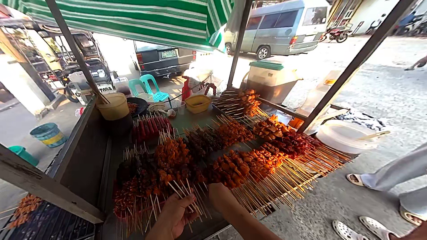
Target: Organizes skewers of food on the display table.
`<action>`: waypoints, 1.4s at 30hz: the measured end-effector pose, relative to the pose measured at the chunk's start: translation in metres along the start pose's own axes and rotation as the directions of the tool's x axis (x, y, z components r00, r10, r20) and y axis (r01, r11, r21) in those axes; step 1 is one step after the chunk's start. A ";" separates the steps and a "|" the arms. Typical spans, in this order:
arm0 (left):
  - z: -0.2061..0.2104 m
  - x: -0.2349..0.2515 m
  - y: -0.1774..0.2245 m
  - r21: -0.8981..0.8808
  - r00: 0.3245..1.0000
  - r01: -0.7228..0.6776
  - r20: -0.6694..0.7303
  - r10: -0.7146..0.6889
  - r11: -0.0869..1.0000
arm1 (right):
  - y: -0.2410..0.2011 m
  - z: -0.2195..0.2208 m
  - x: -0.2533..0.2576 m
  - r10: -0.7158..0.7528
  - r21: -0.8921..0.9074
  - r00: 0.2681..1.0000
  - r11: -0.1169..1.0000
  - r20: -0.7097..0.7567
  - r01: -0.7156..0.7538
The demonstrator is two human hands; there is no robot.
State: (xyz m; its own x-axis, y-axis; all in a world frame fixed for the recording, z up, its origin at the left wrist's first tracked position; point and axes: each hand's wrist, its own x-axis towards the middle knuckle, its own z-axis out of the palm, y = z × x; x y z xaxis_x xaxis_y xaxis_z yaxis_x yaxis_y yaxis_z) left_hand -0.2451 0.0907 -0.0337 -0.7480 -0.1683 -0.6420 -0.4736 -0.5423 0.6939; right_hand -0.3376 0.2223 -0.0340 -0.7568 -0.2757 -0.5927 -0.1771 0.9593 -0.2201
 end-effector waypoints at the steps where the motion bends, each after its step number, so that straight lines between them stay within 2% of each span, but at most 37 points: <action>1: 0.004 0.006 0.001 0.017 1.000 0.023 -0.001 -0.023 1.000 | 0.003 -0.004 0.002 -0.022 0.059 0.999 0.998 -0.025 0.023; 4: 0.011 0.022 -0.004 0.056 0.994 0.107 0.004 -0.108 0.993 | 0.009 -0.013 0.005 -0.119 0.291 0.992 0.948 -0.046 0.127; 7: 0.010 0.028 -0.009 0.084 0.987 0.157 0.009 -0.159 0.984 | 0.009 -0.001 0.018 -0.154 0.434 0.986 0.894 0.057 0.115; 9: 0.007 0.026 -0.008 0.112 0.986 0.164 0.019 -0.167 0.980 | 0.007 0.002 0.018 -0.141 0.481 0.988 0.871 0.060 0.095; 12: -0.002 0.020 -0.002 0.137 0.988 0.147 0.030 -0.153 0.980 | 0.003 -0.005 0.009 -0.119 0.355 0.993 0.928 -0.002 0.112; 15: -0.009 0.020 -0.003 0.158 0.987 0.145 0.046 -0.154 0.977 | 0.006 -0.001 0.015 -0.074 0.207 0.997 0.976 0.017 0.069; 17: -0.011 0.023 -0.005 0.158 0.982 0.163 0.068 -0.176 0.974 | 0.006 -0.003 0.012 -0.057 0.204 0.998 0.977 -0.019 0.060; 20: -0.017 0.022 -0.005 0.127 0.975 0.193 0.085 -0.204 0.973 | -0.002 -0.010 -0.003 -0.108 0.277 0.989 0.952 -0.097 0.131; 22: -0.021 0.017 -0.003 0.068 0.975 0.203 0.076 -0.208 0.977 | -0.014 -0.010 -0.009 -0.151 0.307 0.986 0.937 -0.070 0.165; 26: -0.022 0.005 0.003 -0.033 0.981 0.191 -0.008 -0.191 0.981 | -0.031 -0.003 0.003 -0.179 0.324 0.979 0.936 0.098 0.139; 29: -0.028 0.005 0.003 0.032 0.977 0.212 -0.012 -0.212 0.977 | -0.029 0.003 0.007 -0.146 0.445 0.985 0.891 0.089 0.091; 31: -0.034 0.006 0.003 0.091 0.978 0.206 0.011 -0.207 0.974 | -0.028 0.000 -0.002 -0.114 0.459 0.993 0.884 0.032 0.087; 33: -0.040 0.007 0.001 0.185 0.982 0.183 0.023 -0.190 0.966 | -0.030 -0.001 -0.006 -0.106 0.382 0.994 0.919 -0.014 0.103; 37: -0.053 0.009 -0.002 0.427 0.989 0.125 0.015 -0.145 0.895 | -0.033 0.009 0.004 -0.100 0.162 0.994 0.983 0.045 0.091; 40: -0.059 0.008 0.002 0.433 0.992 0.107 0.011 -0.124 0.895 | -0.035 0.007 0.000 -0.102 0.197 0.994 0.974 -0.046 0.109; 42: -0.060 0.007 0.002 0.397 0.991 0.112 0.016 -0.129 0.911 | -0.041 0.005 -0.005 -0.129 0.257 0.991 0.957 -0.047 0.137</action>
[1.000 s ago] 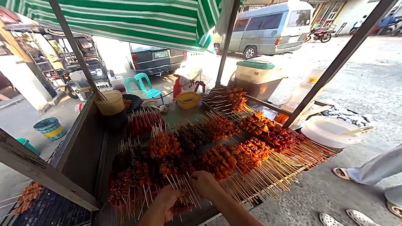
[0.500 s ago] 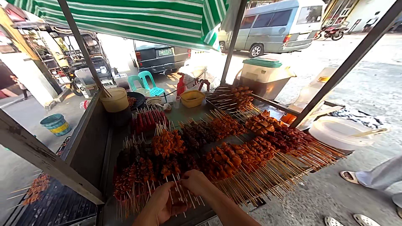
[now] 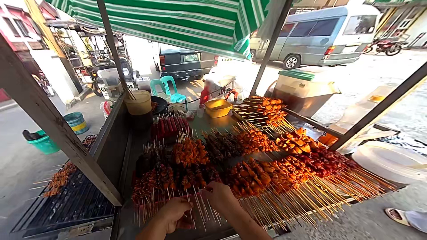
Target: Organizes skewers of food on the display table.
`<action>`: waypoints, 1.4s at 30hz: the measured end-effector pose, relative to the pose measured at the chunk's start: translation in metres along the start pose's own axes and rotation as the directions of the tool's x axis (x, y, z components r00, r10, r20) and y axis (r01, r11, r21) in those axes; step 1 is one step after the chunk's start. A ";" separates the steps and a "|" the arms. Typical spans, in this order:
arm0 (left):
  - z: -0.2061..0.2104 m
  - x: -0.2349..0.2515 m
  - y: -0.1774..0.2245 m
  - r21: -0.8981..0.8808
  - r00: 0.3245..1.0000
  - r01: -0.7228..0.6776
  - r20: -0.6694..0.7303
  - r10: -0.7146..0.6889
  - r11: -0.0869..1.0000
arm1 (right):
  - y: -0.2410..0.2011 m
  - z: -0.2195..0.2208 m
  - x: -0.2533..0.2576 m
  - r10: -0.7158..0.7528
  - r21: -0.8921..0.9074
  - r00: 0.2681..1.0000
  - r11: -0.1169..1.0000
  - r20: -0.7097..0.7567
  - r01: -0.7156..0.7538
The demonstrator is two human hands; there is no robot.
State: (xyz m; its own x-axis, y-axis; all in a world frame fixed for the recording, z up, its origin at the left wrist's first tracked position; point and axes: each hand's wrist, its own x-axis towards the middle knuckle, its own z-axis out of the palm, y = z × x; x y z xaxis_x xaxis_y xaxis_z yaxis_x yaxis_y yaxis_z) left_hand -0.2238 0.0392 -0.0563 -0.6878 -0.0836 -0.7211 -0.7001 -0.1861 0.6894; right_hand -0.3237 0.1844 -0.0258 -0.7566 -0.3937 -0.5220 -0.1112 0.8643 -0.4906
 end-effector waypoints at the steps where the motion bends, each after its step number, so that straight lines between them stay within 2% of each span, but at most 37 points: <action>1: 0.001 0.000 0.000 -0.016 1.000 0.000 0.005 0.000 1.000 | -0.002 0.003 0.002 -0.008 0.011 0.999 1.000 0.043 0.007; 4: 0.005 0.000 0.001 -0.027 0.999 -0.029 0.018 0.030 0.999 | -0.002 0.011 0.011 -0.015 0.062 0.986 0.998 0.166 0.005; 7: 0.007 -0.004 0.002 0.018 0.997 -0.074 0.001 0.074 0.997 | -0.001 0.002 -0.006 -0.038 0.119 0.997 0.993 0.072 0.029; 10: 0.009 -0.004 0.002 0.078 0.997 -0.077 -0.010 0.078 0.994 | 0.006 -0.006 -0.018 0.004 -0.024 1.000 1.000 -0.028 -0.005; 12: 0.011 -0.001 0.001 0.109 0.998 -0.058 0.001 0.059 0.992 | 0.015 -0.001 -0.010 0.072 -0.150 0.997 0.987 0.033 -0.066; 14: 0.013 0.001 0.000 0.137 0.999 -0.053 0.008 0.052 0.989 | 0.023 0.003 -0.002 0.086 -0.190 0.995 0.979 0.057 -0.074; 16: 0.015 -0.001 0.000 0.137 0.997 -0.080 0.003 0.080 0.987 | 0.026 -0.002 -0.006 0.055 -0.141 0.998 0.989 0.010 -0.053; 19: 0.029 -0.014 0.000 0.107 0.987 -0.159 0.028 0.157 0.982 | 0.021 -0.010 -0.019 -0.063 0.031 0.997 0.997 -0.052 0.065; 21: 0.041 -0.020 0.000 0.099 0.978 -0.201 0.076 0.194 0.975 | 0.016 -0.007 -0.018 -0.114 0.135 0.993 0.985 0.022 0.110; 23: 0.044 -0.023 0.000 0.204 0.968 -0.249 0.081 0.237 0.947 | 0.014 -0.002 -0.012 -0.107 0.220 0.991 0.972 0.079 0.088; 24: 0.038 -0.023 0.002 0.342 0.964 -0.262 0.043 0.263 0.903 | 0.014 -0.001 -0.008 -0.093 0.252 0.993 0.965 0.070 0.072; 26: 0.015 -0.029 0.010 0.639 0.951 -0.158 -0.106 0.289 0.753 | 0.010 -0.001 -0.003 -0.055 0.268 0.997 0.963 0.061 0.037; 27: 0.001 -0.032 0.015 0.712 0.943 -0.063 -0.188 0.275 0.700 | 0.006 -0.001 -0.002 -0.042 0.265 0.997 0.964 0.062 0.024; 29: -0.021 -0.031 0.020 0.763 0.921 0.092 -0.310 0.237 0.639 | -0.007 0.004 0.001 -0.025 0.279 0.997 0.960 0.076 0.003; 32: -0.025 -0.025 0.024 0.788 0.908 0.228 -0.384 0.167 0.572 | -0.027 0.024 0.014 -0.021 0.338 0.989 0.941 0.143 -0.029; 36: -0.009 -0.016 0.026 0.810 0.902 0.288 -0.409 0.139 0.511 | -0.035 0.043 0.025 -0.006 0.276 0.975 0.959 0.224 -0.058; 42: -0.009 -0.007 0.021 0.806 0.908 0.297 -0.405 0.111 0.512 | -0.030 0.032 0.016 -0.011 0.201 0.997 0.979 0.076 -0.005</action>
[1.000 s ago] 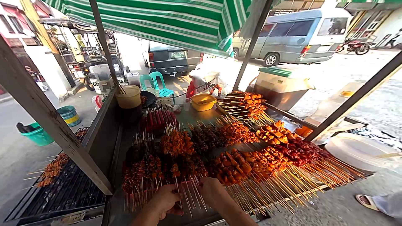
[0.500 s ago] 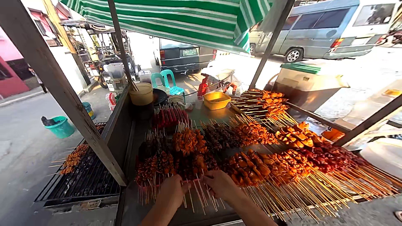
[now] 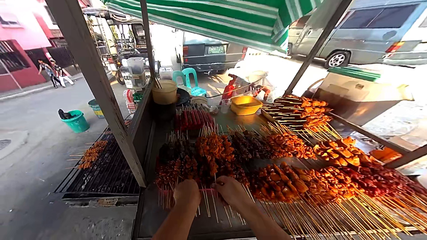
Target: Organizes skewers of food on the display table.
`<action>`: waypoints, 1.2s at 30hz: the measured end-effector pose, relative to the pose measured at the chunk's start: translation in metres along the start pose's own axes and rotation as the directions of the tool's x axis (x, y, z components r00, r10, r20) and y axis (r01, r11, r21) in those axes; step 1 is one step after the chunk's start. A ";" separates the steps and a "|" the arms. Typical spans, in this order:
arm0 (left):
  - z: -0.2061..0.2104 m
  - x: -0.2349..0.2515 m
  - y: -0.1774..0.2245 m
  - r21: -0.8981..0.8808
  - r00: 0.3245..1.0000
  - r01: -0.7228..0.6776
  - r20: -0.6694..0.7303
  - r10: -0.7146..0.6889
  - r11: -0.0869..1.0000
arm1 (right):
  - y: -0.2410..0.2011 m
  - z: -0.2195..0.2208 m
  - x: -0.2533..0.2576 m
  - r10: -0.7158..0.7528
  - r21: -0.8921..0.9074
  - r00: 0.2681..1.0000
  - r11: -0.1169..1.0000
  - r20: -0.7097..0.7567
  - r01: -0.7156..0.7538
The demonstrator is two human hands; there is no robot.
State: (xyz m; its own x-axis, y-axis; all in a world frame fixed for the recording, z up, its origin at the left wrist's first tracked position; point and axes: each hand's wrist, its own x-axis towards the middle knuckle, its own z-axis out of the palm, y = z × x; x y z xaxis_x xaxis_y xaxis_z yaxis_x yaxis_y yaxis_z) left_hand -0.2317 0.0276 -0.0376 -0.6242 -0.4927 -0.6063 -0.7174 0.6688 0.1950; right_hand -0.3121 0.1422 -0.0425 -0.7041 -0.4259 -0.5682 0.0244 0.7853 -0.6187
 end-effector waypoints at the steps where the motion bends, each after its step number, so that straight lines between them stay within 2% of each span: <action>1: 0.001 0.001 0.000 -0.001 1.000 -0.005 0.001 0.005 1.000 | -0.001 0.000 0.000 0.011 -0.031 1.000 0.999 0.009 -0.011; 4: -0.001 0.005 -0.004 -0.060 1.000 -0.009 0.026 0.011 0.998 | 0.000 0.003 0.000 0.044 -0.072 0.998 0.997 0.034 -0.042; 7: -0.010 0.015 -0.024 -0.282 0.997 -0.064 0.017 0.072 0.957 | -0.005 0.012 -0.001 0.048 -0.072 0.998 0.996 0.037 -0.045; 10: -0.014 0.018 -0.042 -0.486 0.995 -0.096 -0.016 0.101 0.869 | -0.012 0.031 0.001 0.067 -0.245 0.996 0.968 0.052 -0.052; 12: -0.015 0.017 -0.046 -0.628 0.995 -0.091 -0.018 0.103 0.773 | -0.017 0.043 0.003 0.088 -0.375 0.995 0.924 0.037 -0.068; 14: -0.016 0.014 -0.046 -0.704 0.995 -0.082 -0.012 0.103 0.705 | -0.024 0.050 0.000 0.099 -0.426 0.995 0.901 0.016 -0.083; 18: -0.014 0.011 -0.047 -0.739 0.994 -0.085 -0.020 0.104 0.668 | -0.032 0.056 -0.005 0.129 -0.476 0.992 0.872 -0.009 -0.118; 24: -0.009 0.009 -0.052 -0.766 0.994 -0.079 -0.015 0.105 0.638 | -0.021 0.054 -0.010 0.152 -0.493 0.988 0.861 0.024 -0.121; 29: -0.007 0.007 -0.056 -0.800 0.990 -0.111 -0.039 0.133 0.590 | -0.020 0.040 -0.015 0.093 -0.455 0.996 0.887 0.006 -0.080; 32: -0.005 0.006 -0.054 -0.811 0.988 -0.134 -0.064 0.142 0.569 | -0.021 0.047 -0.013 0.105 -0.520 0.993 0.852 0.055 -0.061; 36: -0.009 0.001 -0.055 -0.819 0.982 -0.176 -0.104 0.161 0.546 | -0.020 0.045 -0.010 0.094 -0.510 0.995 0.858 0.028 -0.067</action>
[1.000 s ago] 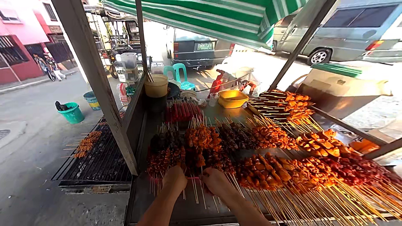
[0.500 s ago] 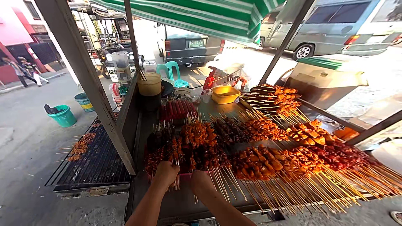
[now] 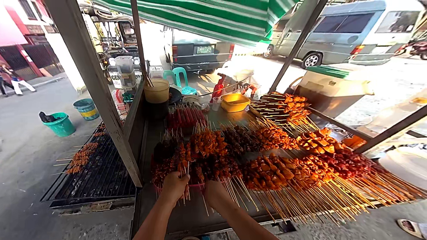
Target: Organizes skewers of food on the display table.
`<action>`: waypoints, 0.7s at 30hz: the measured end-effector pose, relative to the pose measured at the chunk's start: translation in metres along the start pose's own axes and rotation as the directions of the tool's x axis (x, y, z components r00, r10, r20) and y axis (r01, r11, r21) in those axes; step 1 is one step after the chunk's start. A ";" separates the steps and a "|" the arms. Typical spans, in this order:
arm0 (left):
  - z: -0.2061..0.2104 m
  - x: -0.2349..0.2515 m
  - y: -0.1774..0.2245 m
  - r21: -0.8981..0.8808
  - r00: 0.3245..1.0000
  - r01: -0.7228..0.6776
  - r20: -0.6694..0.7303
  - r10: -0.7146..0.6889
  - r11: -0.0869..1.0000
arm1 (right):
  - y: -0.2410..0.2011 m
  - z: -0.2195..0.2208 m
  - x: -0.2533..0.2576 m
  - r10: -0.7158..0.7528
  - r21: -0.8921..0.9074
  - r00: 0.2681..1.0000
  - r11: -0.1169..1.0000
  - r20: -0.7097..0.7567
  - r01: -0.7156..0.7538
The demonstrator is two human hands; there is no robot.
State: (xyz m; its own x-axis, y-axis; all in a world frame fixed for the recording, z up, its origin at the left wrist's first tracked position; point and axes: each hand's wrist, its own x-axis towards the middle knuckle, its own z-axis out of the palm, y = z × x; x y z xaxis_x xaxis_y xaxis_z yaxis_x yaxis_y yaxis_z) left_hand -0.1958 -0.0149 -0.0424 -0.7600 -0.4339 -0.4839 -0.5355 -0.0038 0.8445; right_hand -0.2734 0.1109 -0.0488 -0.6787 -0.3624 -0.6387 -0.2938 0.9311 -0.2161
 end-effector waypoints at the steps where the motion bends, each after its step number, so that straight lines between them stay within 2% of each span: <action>1: 0.000 -0.001 0.000 -0.014 1.000 -0.012 -0.002 0.012 1.000 | 0.002 0.002 0.001 -0.001 0.017 1.000 1.000 -0.019 0.002; 7: 0.002 -0.001 0.001 -0.079 0.997 -0.080 -0.028 0.078 0.994 | 0.004 0.010 0.005 -0.009 0.013 0.999 1.000 0.030 0.009; 10: 0.002 -0.004 0.001 -0.094 0.997 -0.078 -0.026 0.076 0.992 | 0.013 -0.005 -0.002 -0.053 0.174 0.998 0.983 -0.024 0.056; 12: 0.006 -0.008 0.003 -0.098 0.998 -0.066 0.013 0.067 0.993 | 0.020 -0.016 -0.006 -0.131 0.426 0.985 0.889 -0.116 0.168; 14: 0.015 -0.012 0.003 -0.095 0.996 -0.049 0.064 0.055 0.994 | 0.022 -0.019 -0.009 -0.186 0.689 0.975 0.691 -0.124 0.219; 17: 0.028 -0.012 0.000 -0.105 0.994 -0.030 0.098 0.040 0.994 | 0.023 -0.019 -0.007 -0.197 0.856 0.973 0.475 -0.119 0.201; 19: 0.032 -0.011 -0.003 -0.123 0.994 -0.025 0.103 0.038 0.992 | 0.027 -0.017 -0.004 -0.166 0.878 0.976 0.435 -0.139 0.199; 21: 0.032 -0.010 -0.004 -0.123 0.995 -0.026 0.092 0.038 0.992 | 0.030 -0.019 -0.002 -0.093 0.852 0.977 0.478 -0.191 0.212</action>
State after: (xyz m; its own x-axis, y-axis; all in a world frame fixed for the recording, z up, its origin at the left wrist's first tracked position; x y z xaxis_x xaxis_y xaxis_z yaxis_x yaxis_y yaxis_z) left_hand -0.1979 0.0188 -0.0481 -0.8105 -0.3487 -0.4706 -0.4657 -0.1035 0.8789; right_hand -0.2932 0.1392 -0.0401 -0.7645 -0.4488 -0.4628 0.2888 0.4034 -0.8682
